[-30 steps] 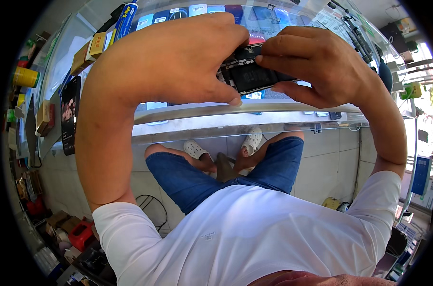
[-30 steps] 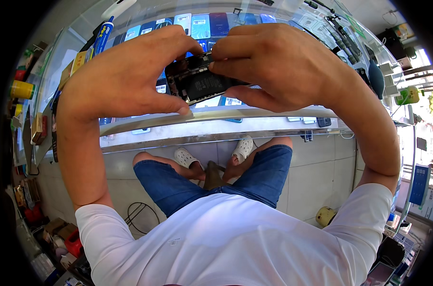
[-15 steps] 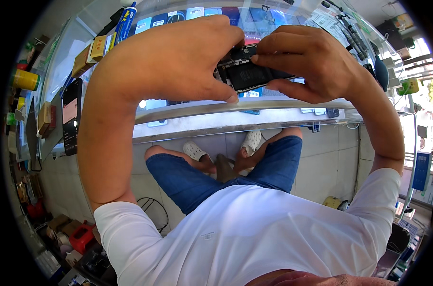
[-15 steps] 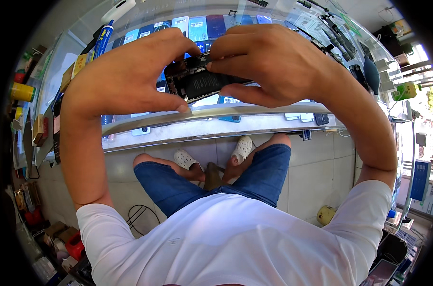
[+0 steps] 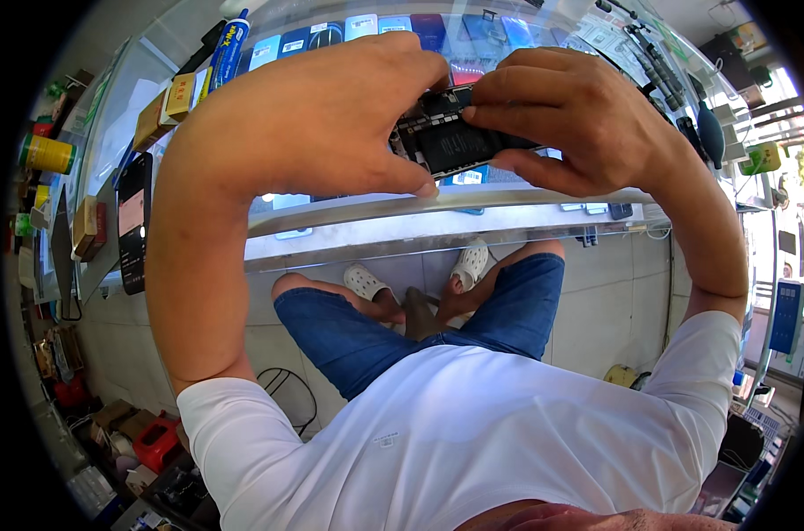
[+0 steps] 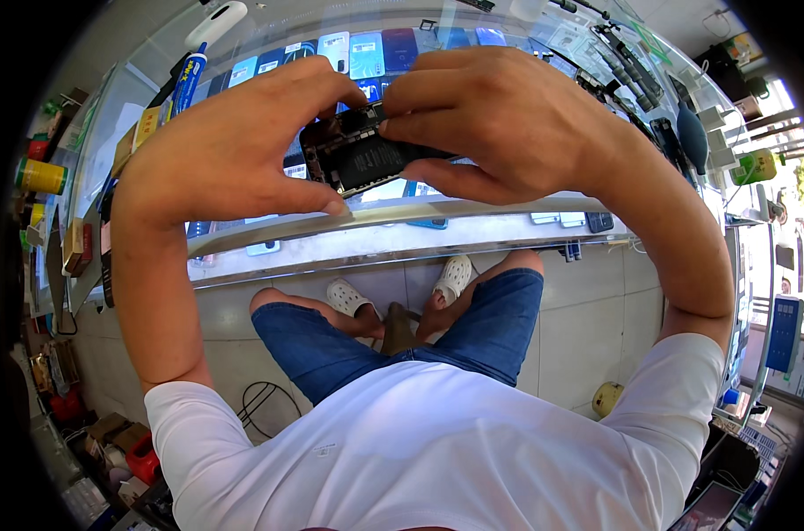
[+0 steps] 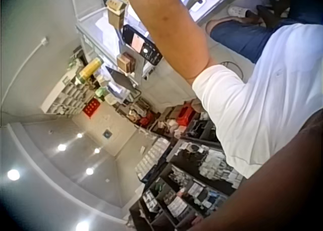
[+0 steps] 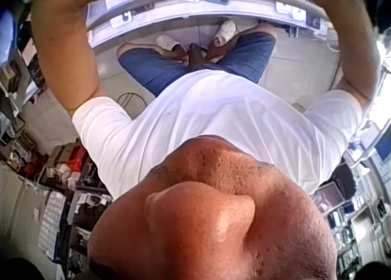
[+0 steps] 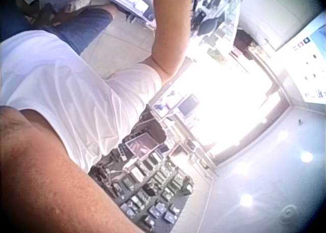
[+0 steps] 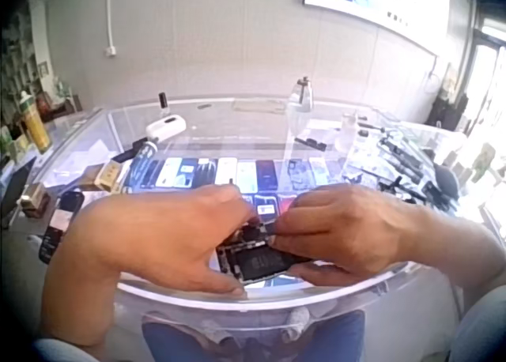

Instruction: The person applies adhesive from a blue tube to the interior of a mobile phone chassis, then positions and presses the motherboard and other internal components back into place before reattaching the screen with a tool.

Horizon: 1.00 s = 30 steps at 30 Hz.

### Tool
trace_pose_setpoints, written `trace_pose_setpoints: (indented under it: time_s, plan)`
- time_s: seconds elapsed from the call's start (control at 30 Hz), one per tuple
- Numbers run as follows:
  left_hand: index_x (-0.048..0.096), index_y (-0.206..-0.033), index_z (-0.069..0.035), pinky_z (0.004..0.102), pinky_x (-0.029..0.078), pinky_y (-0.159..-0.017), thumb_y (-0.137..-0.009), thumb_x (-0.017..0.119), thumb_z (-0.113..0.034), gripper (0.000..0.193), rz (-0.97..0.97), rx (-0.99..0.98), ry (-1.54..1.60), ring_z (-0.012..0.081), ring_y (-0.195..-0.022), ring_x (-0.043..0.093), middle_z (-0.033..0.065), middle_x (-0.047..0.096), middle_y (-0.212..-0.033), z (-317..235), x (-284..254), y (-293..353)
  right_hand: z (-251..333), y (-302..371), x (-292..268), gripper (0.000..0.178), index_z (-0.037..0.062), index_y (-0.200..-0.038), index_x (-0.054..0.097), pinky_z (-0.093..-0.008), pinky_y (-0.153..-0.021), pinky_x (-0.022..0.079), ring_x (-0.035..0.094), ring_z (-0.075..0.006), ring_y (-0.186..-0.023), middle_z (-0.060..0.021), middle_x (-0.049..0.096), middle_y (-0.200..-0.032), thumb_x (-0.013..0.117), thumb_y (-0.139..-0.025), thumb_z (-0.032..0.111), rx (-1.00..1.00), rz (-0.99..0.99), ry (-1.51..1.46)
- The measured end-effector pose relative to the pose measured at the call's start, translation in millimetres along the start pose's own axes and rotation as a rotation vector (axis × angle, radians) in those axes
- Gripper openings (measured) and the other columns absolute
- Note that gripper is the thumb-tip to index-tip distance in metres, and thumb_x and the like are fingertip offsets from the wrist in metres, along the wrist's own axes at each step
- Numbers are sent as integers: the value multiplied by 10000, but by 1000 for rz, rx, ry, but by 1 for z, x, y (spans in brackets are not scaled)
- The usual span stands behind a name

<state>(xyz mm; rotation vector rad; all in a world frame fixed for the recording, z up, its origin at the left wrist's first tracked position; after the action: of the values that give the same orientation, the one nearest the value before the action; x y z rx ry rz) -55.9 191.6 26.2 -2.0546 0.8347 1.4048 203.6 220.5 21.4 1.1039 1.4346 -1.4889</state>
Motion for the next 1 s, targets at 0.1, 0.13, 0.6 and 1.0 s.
trace_pose_setpoints:
  time_s: [0.1, 0.13, 0.6, 1.0]
  plan:
    - [620, -1301, 2, 388, 543, -856, -736, 902, -227, 672, 1, 5, 15, 300, -981, 643, 132, 603, -1119, 2, 0, 0, 2, -3, -1, 325, -56, -1097, 750, -433, -797, 601, 712, -360, -964, -176, 706, -1135, 809, -823, 109, 10, 55, 17]
    - [619, -1303, 3, 388, 542, -859, -735, 902, -227, 674, 5, 7, 21, 300, -982, 642, 133, 604, -1121, 2, 0, -1, 1, -3, -1, 318, -53, -1096, 751, -433, -795, 602, 712, -359, -965, -177, 705, -1133, 804, -823, 100, 18, 60, 6]
    - [611, -1326, -11, 396, 536, -897, -745, 895, -237, 686, 69, -42, 15, 316, -1024, 638, 138, 606, -1151, -2, -4, -2, 5, 2, 4, 342, -36, -1166, 741, -452, -826, 596, 696, -361, -995, -185, 685, -1163, 768, -861, 116, 56, -7, 12]
    - [585, -1403, -64, 391, 527, -998, -744, 903, -234, 751, 100, -78, 10, 319, -1138, 648, 134, 594, -1227, -2, -6, -2, 6, 47, -10, 347, 41, -1188, 757, -439, -884, 605, 716, -355, -1090, -157, 712, -1250, 775, -844, 85, 168, -44, 53]
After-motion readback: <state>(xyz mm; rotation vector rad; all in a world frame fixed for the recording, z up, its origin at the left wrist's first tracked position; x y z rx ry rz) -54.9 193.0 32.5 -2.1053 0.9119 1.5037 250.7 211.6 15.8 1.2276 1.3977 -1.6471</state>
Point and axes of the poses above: each hand's wrist, its own y-axis away from the middle knuckle, its own x-axis out of the palm, z = x × y, the point moved 1 cm from there along -y, towards the middle knuckle
